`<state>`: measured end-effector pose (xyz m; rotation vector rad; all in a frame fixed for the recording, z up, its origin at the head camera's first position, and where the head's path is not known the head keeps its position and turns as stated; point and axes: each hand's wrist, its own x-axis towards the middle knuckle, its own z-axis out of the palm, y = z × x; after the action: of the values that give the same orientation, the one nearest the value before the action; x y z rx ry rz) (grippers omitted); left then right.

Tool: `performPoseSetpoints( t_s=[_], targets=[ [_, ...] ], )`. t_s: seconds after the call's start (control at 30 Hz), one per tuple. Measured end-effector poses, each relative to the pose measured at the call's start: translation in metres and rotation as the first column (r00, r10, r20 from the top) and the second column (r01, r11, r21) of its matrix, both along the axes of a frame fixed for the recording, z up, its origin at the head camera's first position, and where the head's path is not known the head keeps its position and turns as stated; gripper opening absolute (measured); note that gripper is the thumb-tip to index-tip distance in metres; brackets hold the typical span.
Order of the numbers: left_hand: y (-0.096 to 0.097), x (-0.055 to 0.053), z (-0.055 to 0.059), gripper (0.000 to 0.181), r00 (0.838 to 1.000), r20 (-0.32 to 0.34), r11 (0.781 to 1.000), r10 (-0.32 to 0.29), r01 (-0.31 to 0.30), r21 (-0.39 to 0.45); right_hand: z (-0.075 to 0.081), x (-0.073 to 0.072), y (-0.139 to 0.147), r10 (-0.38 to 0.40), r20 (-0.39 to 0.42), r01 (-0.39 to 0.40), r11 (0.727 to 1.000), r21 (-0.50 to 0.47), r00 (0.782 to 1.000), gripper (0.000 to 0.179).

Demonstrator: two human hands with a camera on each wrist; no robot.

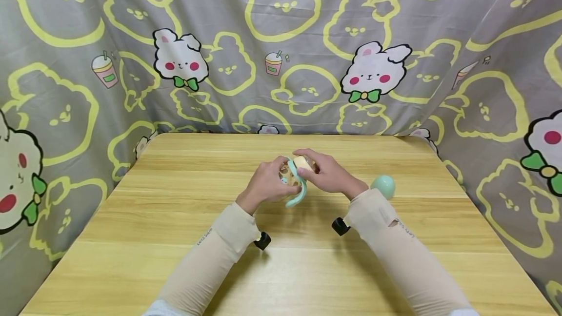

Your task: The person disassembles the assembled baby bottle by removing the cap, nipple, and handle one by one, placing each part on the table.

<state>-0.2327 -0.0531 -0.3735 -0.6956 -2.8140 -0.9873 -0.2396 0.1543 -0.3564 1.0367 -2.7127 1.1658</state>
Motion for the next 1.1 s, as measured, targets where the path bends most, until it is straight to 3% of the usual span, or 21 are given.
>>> performPoseSetpoints(
  t_s=[0.17,0.4,0.63,1.1],
  targets=[
    [-0.0004,0.0005,0.0001,0.067,1.0,0.003,1.0,0.01,-0.009,-0.006,-0.0011,-0.0001,0.0034,0.036,0.014,-0.035,0.998,-0.049,0.999,0.054],
    [0.0009,0.0,0.0001,0.068,1.0,-0.021,1.0,0.009,-0.01,-0.013,-0.0026,-0.0014,0.0027,-0.027,-0.042,0.025,0.999,-0.044,0.999,0.057],
    [0.001,0.0,0.0003,0.067,1.0,-0.016,1.0,0.005,-0.005,-0.018,-0.0011,-0.0019,0.0033,-0.028,-0.004,0.028,0.999,-0.042,1.0,0.045],
    [-0.0012,-0.0009,-0.0014,0.069,1.0,0.008,1.0,0.016,-0.016,0.001,0.0002,-0.0018,0.005,0.034,0.05,-0.029,0.995,-0.099,0.998,0.042]
  ],
)
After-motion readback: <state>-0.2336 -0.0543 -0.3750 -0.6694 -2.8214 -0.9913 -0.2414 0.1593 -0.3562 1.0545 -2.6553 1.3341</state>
